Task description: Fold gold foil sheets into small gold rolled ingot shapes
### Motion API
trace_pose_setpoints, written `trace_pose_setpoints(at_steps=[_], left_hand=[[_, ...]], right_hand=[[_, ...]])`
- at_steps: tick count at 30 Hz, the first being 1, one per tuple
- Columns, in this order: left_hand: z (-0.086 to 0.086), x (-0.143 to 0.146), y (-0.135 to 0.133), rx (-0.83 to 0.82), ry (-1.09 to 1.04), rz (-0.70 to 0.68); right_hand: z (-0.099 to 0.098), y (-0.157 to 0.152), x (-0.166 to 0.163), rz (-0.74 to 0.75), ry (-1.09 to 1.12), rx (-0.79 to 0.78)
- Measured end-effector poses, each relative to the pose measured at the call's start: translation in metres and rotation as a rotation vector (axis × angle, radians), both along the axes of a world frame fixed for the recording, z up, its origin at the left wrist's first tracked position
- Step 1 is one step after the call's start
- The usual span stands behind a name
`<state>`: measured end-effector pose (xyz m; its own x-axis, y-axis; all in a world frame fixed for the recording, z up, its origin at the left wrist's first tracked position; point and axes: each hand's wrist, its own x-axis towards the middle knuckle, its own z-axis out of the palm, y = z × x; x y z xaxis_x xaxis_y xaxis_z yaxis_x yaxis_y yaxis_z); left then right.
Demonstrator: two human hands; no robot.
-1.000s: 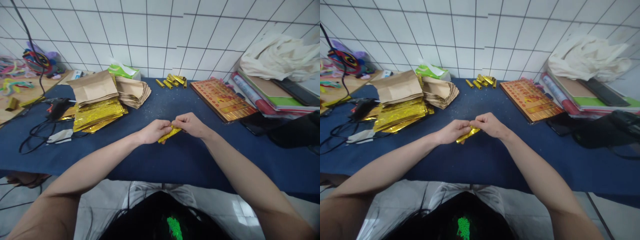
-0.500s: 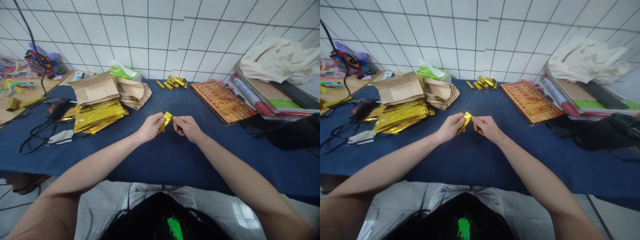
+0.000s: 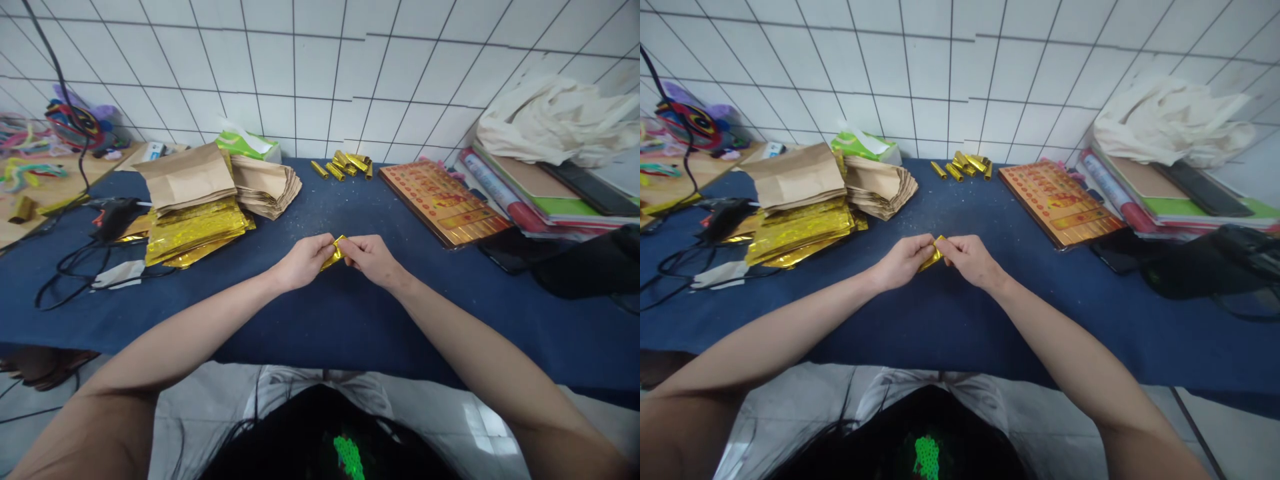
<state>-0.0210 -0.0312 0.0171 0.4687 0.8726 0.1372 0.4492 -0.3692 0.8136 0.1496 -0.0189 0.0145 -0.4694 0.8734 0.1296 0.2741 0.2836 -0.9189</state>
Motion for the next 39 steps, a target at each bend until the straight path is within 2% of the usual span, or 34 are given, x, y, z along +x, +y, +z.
trace_pose_setpoints(at_steps=[3, 6, 10, 12, 17, 20, 26, 31, 39], left_hand=[[0.0018, -0.0022, -0.0016, 0.059, 0.099, -0.037], [0.0029, -0.0026, -0.0031, 0.075, 0.155, -0.058], [0.0027, -0.0011, -0.0023, 0.035, 0.097, -0.035], [0.0022, -0.0004, -0.0014, -0.007, 0.057, -0.032], [0.0011, 0.001, -0.0013, -0.038, 0.055, -0.039], [0.0004, 0.0022, -0.0014, -0.053, 0.023, -0.04], [0.0009, 0.0026, 0.0022, -0.324, -0.223, -0.095], [0.0045, -0.0001, 0.0038, -0.46, -0.243, -0.185], [0.0049, 0.0025, -0.0005, -0.572, -0.297, -0.099]], right_hand=[[0.0, 0.0014, 0.0008, -0.003, -0.041, 0.003], [0.0013, 0.001, -0.0005, -0.008, -0.085, 0.075], [0.0043, -0.0018, -0.0016, -0.065, -0.107, 0.169], [0.0042, -0.0021, -0.001, -0.068, -0.111, 0.165], [0.0009, -0.0002, 0.0, 0.039, -0.134, 0.071], [0.0016, -0.0017, -0.001, 0.033, -0.128, 0.096], [0.0032, -0.0062, -0.0034, 0.034, -0.143, 0.148], [-0.0007, -0.0061, -0.0042, -0.002, -0.174, 0.181], [-0.0006, -0.0078, -0.0056, 0.013, -0.249, 0.236]])
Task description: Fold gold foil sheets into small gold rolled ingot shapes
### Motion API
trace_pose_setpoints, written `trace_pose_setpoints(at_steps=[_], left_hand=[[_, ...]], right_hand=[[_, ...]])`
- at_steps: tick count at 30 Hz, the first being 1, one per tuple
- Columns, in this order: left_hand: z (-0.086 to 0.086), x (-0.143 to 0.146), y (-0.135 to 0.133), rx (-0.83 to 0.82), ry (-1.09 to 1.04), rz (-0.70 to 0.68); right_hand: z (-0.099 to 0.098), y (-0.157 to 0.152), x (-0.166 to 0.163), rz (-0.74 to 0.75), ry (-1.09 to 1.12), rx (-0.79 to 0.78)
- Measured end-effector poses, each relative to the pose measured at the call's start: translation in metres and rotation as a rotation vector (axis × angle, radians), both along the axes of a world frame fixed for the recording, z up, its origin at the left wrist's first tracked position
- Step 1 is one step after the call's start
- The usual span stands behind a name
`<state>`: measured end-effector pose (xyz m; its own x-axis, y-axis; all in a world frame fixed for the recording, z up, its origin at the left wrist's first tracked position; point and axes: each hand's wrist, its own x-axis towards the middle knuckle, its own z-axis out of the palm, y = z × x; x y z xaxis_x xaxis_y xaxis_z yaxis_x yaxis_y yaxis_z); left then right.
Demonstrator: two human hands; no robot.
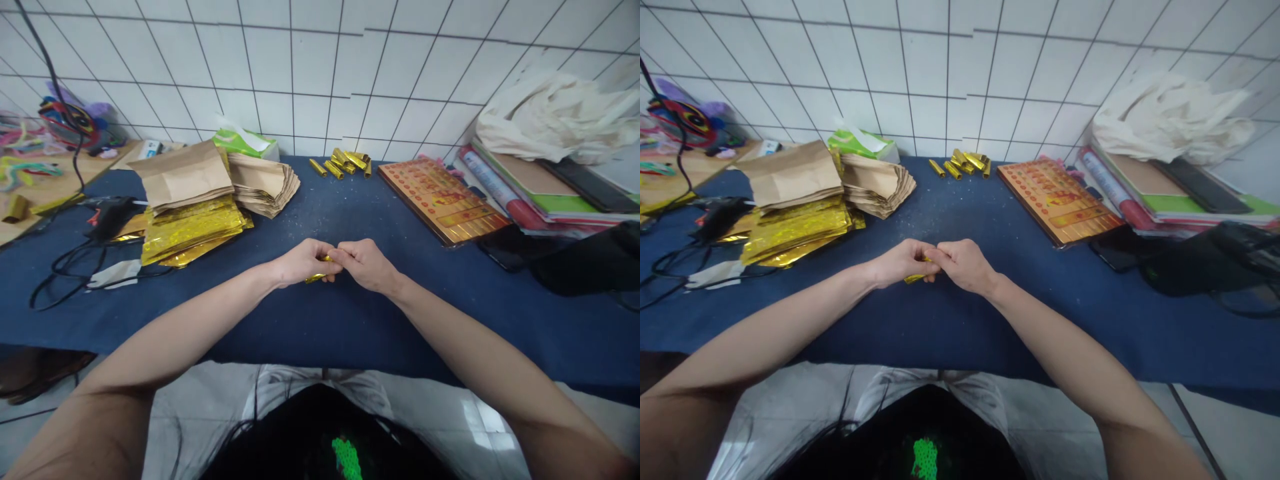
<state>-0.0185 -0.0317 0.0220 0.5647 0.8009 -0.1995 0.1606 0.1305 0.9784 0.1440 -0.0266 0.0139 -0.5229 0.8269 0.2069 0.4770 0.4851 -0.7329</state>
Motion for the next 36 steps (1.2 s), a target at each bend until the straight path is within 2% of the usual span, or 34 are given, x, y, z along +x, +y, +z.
trace_pose_setpoints(at_steps=[4, 12, 18, 20, 23, 27, 31, 36], left_hand=[[0.002, 0.0, -0.001, -0.013, -0.001, -0.017], [-0.001, -0.008, 0.009, 0.032, 0.074, 0.005], [0.0, -0.014, 0.013, 0.148, 0.055, 0.014], [0.001, -0.014, 0.013, 0.196, 0.072, 0.067], [0.001, -0.014, 0.015, 0.254, 0.045, 0.232], [-0.004, -0.015, 0.022, 0.263, -0.057, 0.434], [-0.009, -0.016, 0.026, 0.292, -0.078, 0.499], [-0.01, -0.016, 0.028, 0.347, -0.063, 0.535]], right_hand=[[0.0, -0.001, 0.001, 0.033, -0.017, 0.038], [0.004, 0.011, 0.013, -0.08, 0.093, 0.059], [0.0, 0.013, 0.013, -0.174, 0.158, 0.057], [-0.001, 0.012, 0.011, -0.204, 0.184, 0.064], [-0.002, 0.01, 0.008, -0.246, 0.233, 0.053], [-0.005, 0.006, 0.002, -0.173, 0.217, -0.022], [-0.009, 0.003, -0.002, -0.072, 0.152, -0.099], [-0.01, -0.001, -0.005, -0.054, 0.163, -0.111]])
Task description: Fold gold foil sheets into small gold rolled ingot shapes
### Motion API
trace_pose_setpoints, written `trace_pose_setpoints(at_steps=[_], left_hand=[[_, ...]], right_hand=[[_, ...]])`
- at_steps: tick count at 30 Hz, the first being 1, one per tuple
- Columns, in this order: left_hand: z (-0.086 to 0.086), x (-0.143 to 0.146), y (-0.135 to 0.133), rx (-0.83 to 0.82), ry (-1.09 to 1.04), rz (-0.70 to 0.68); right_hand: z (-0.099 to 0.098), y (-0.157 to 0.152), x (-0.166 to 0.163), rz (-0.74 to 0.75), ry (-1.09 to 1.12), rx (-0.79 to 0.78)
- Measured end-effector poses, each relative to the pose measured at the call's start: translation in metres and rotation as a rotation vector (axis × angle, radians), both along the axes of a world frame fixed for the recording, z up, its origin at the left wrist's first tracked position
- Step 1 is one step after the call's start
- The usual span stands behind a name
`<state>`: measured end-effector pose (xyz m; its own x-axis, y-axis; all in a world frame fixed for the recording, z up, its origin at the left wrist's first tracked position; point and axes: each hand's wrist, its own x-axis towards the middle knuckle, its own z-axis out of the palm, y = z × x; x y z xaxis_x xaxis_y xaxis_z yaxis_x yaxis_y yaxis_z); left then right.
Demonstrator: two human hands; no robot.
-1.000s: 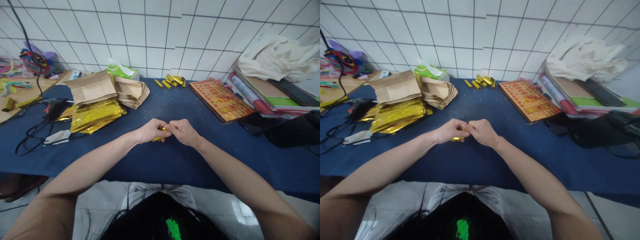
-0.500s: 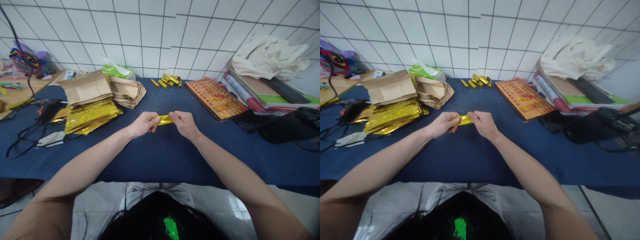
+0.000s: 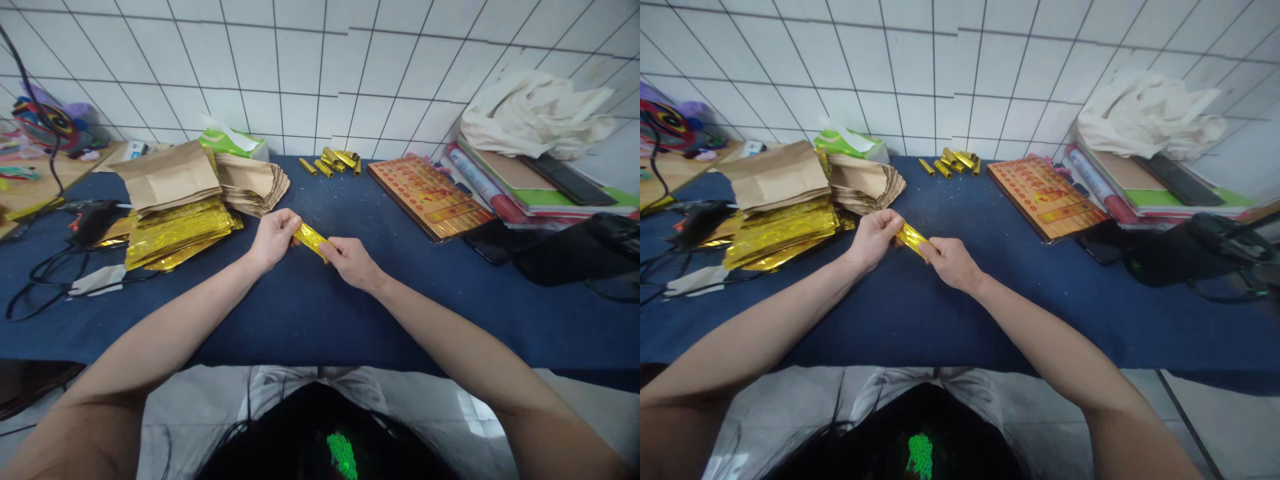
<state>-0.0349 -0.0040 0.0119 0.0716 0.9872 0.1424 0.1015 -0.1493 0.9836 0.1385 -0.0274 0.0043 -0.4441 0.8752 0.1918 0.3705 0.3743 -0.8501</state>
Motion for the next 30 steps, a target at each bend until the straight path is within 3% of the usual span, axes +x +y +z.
trace_pose_setpoints(at_steps=[5, 12, 16, 20, 23, 30], left_hand=[[0.0, -0.002, 0.0, 0.031, 0.118, -0.054], [0.001, 0.011, -0.022, 0.093, 0.439, -0.279], [0.002, 0.012, -0.023, 0.109, 0.448, -0.245], [0.002, 0.004, -0.011, 0.127, 0.37, -0.105], [0.002, 0.0, -0.004, 0.104, 0.303, -0.057], [0.005, -0.002, -0.002, 0.072, 0.235, -0.085]], right_hand=[[0.001, -0.002, -0.002, 0.048, 0.033, -0.143], [-0.004, 0.002, -0.001, 0.117, 0.028, -0.299], [-0.003, 0.003, -0.001, 0.137, 0.054, -0.367], [0.001, 0.002, 0.0, 0.167, 0.021, -0.375], [0.003, 0.001, 0.0, 0.16, -0.017, -0.349], [0.007, 0.001, 0.001, 0.143, -0.106, -0.182]])
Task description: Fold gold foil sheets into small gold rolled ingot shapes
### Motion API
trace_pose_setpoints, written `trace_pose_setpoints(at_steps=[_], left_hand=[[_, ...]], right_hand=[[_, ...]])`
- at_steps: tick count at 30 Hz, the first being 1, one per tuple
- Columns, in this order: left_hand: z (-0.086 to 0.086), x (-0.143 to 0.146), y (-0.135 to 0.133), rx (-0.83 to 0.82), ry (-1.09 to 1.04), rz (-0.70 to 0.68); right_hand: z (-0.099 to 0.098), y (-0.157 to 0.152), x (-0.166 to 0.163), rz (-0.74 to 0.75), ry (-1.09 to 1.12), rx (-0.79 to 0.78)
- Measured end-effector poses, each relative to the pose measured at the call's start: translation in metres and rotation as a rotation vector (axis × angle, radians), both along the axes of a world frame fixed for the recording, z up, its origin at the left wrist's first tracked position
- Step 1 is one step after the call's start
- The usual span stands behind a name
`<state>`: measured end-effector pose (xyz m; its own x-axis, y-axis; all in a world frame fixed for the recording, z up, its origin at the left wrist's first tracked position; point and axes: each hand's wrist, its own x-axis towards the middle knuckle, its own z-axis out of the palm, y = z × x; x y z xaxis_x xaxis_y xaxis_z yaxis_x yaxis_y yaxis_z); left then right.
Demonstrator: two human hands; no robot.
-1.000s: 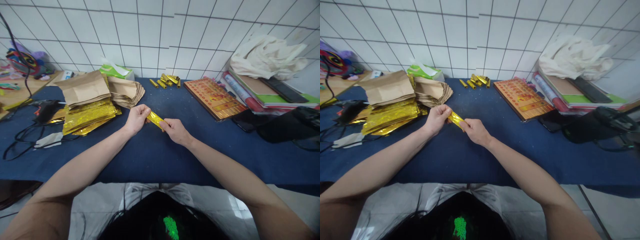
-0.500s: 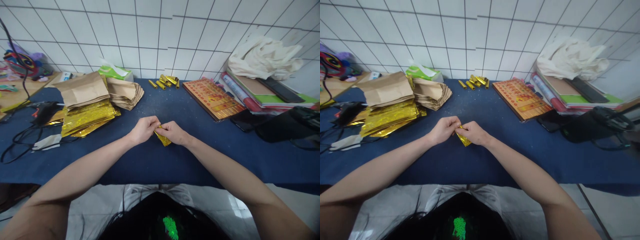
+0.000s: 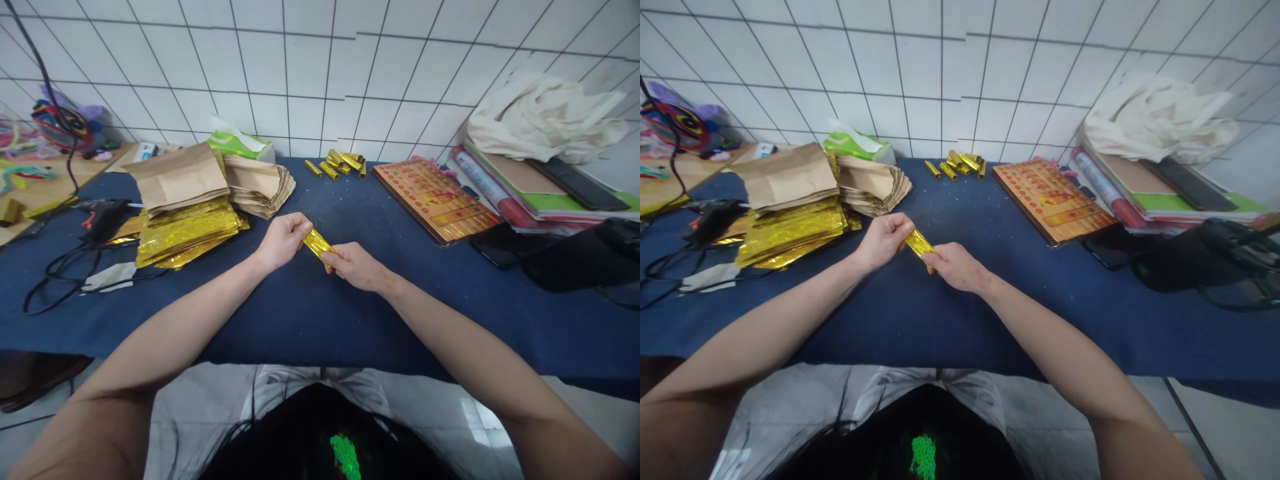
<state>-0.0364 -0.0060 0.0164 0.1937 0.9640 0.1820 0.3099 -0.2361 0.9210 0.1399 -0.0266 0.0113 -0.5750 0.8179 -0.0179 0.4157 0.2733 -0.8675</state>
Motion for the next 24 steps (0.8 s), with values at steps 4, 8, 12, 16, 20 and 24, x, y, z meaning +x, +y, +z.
trace_pose_setpoints(at_steps=[4, 8, 12, 16, 20, 24], left_hand=[[0.001, -0.003, 0.003, -0.008, -0.027, -0.024], [0.002, -0.005, 0.004, -0.112, -0.086, -0.048], [0.003, -0.004, 0.003, -0.262, -0.119, -0.004], [0.003, -0.003, 0.003, -0.453, -0.267, 0.005], [0.0, -0.002, 0.003, -0.447, -0.298, 0.014], [-0.001, -0.001, 0.002, -0.159, -0.202, 0.019]], right_hand=[[0.0, 0.0, 0.002, -0.051, -0.077, 0.068], [-0.002, 0.002, 0.004, -0.132, -0.346, 0.348], [-0.003, 0.0, 0.006, -0.169, -0.643, 0.668], [-0.004, -0.005, 0.003, -0.148, -0.781, 0.76], [-0.005, -0.006, 0.002, -0.173, -0.697, 0.715], [-0.003, 0.003, 0.005, -0.269, -0.315, 0.405]])
